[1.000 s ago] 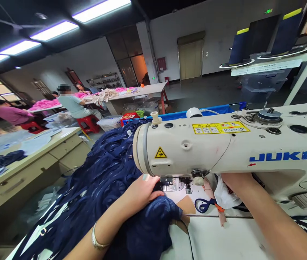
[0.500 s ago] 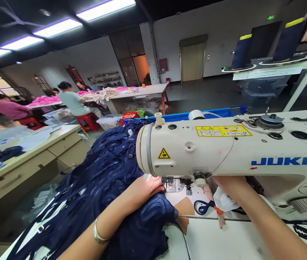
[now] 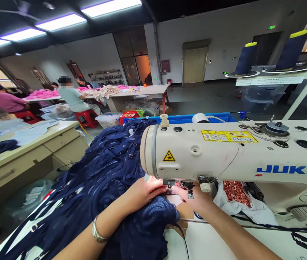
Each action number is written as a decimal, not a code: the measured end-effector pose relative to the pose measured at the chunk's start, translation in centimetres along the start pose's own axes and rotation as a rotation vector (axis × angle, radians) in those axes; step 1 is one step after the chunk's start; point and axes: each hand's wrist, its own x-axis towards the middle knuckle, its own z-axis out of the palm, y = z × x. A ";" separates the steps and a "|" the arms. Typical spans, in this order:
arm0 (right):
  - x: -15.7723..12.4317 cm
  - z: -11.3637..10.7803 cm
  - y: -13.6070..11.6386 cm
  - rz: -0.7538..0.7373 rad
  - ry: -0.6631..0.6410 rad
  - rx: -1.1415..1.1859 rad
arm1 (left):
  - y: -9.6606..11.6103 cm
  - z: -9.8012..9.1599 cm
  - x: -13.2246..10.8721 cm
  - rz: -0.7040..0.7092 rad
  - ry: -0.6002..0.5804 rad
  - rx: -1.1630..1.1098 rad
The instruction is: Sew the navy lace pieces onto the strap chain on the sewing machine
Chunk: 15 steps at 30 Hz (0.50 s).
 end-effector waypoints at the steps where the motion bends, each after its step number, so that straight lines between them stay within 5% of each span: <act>1: 0.3 0.5 0.5 -0.008 -0.004 -0.017 | -0.1 0.1 0.0 -0.005 0.008 0.001; 7: 1.0 3.0 0.4 -0.013 -0.095 0.028 | -0.2 0.3 0.0 0.065 0.027 -0.007; 15: -0.3 1.9 -2.3 0.036 -0.165 0.110 | 0.1 0.3 0.0 0.067 0.041 0.063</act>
